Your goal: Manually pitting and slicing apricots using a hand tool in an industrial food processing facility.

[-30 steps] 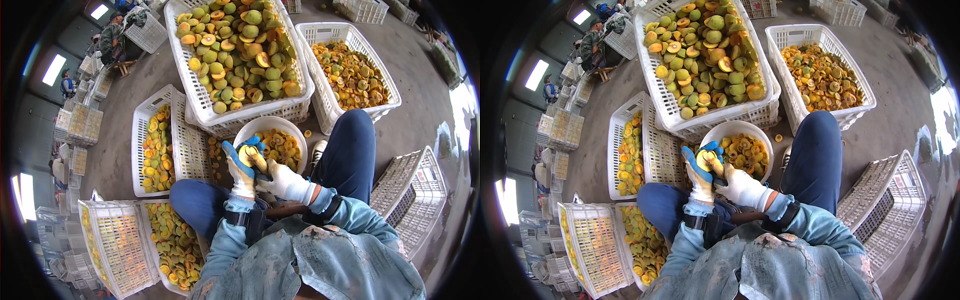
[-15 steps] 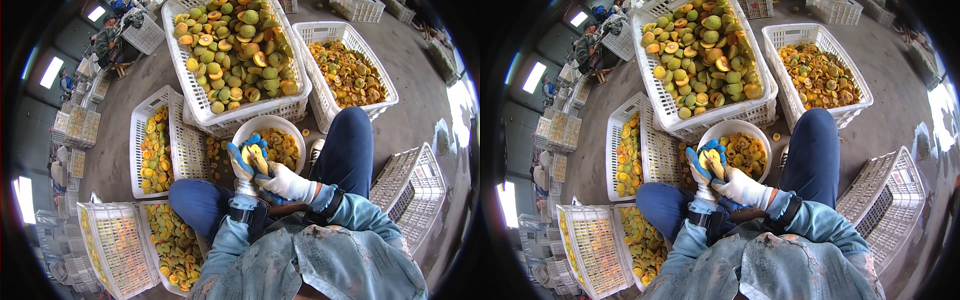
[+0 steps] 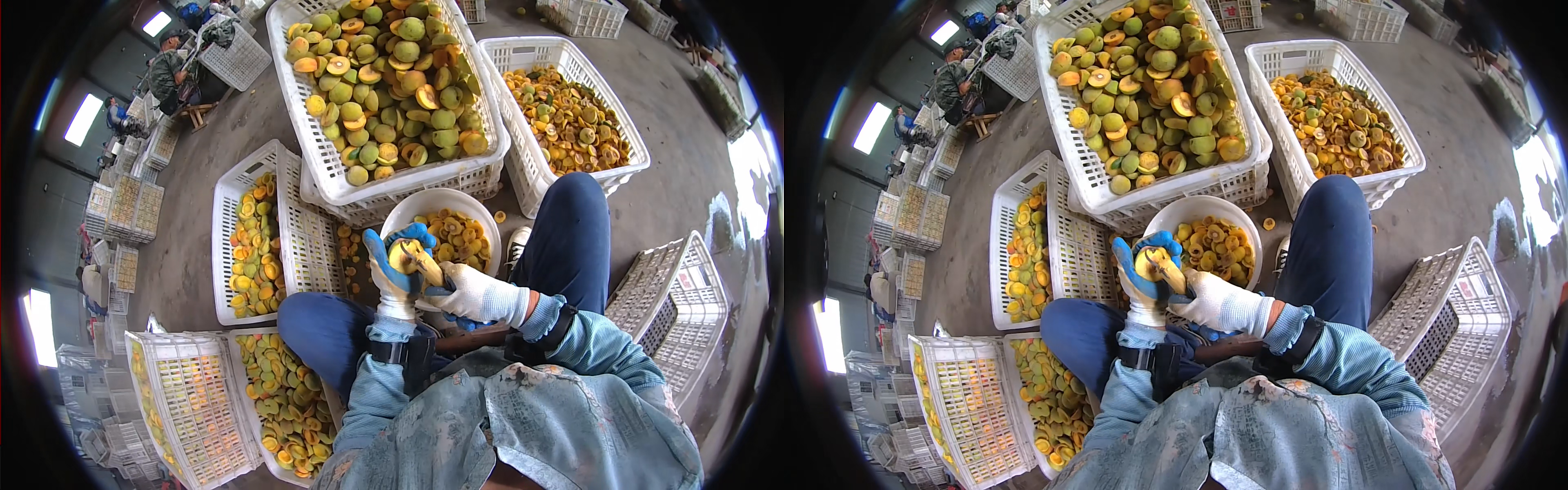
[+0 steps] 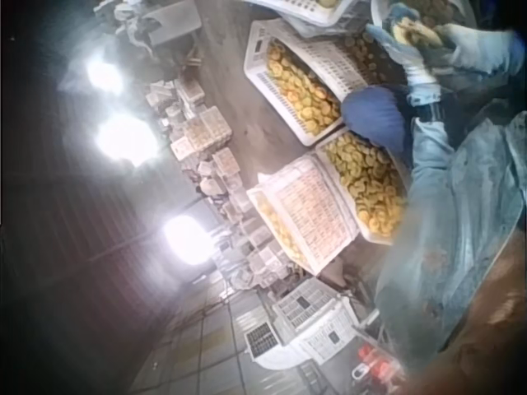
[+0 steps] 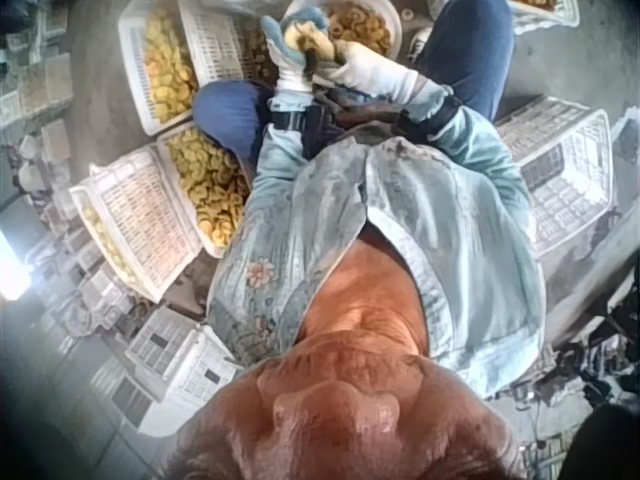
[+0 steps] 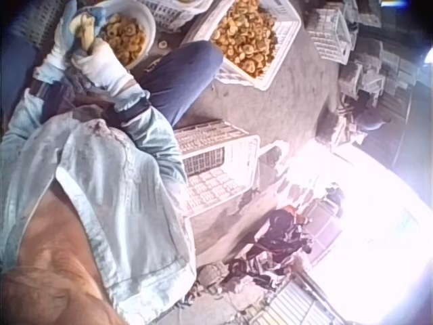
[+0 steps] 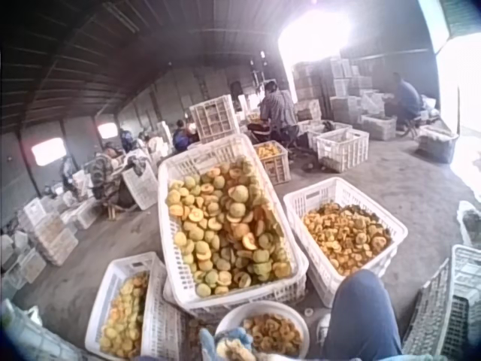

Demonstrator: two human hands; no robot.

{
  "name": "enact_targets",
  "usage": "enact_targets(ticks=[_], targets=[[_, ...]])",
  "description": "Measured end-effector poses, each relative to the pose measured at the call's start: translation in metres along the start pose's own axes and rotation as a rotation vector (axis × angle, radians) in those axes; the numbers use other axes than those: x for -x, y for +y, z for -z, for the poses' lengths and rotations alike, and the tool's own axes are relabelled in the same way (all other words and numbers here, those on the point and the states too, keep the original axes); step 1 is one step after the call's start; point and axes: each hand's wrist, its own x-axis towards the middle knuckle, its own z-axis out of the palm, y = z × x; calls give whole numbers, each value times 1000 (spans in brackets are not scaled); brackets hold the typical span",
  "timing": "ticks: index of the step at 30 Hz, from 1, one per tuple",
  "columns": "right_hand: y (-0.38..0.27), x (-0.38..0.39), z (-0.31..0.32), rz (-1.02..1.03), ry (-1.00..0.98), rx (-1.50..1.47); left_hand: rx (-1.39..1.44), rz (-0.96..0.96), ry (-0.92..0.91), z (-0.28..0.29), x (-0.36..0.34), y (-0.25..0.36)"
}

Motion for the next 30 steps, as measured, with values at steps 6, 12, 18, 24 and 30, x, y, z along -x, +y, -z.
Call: enact_targets(ticks=[6, 12, 18, 24, 30], targets=[[12, 0, -1, 24, 88, 307, -126, 111, 112, -8, 3, 1], [2, 6, 10, -142, -148, -81, -225, 137, 124, -7, 0, 14], [1, 8, 2, 3, -63, -94, -263, 244, 49, -5, -1, 19], [8, 6, 0, -144, -65, 329, -216, 431, -61, -8, -2, 28], [8, 7, -8, -193, -132, -424, -258, 139, 187, -6, 1, 3]])
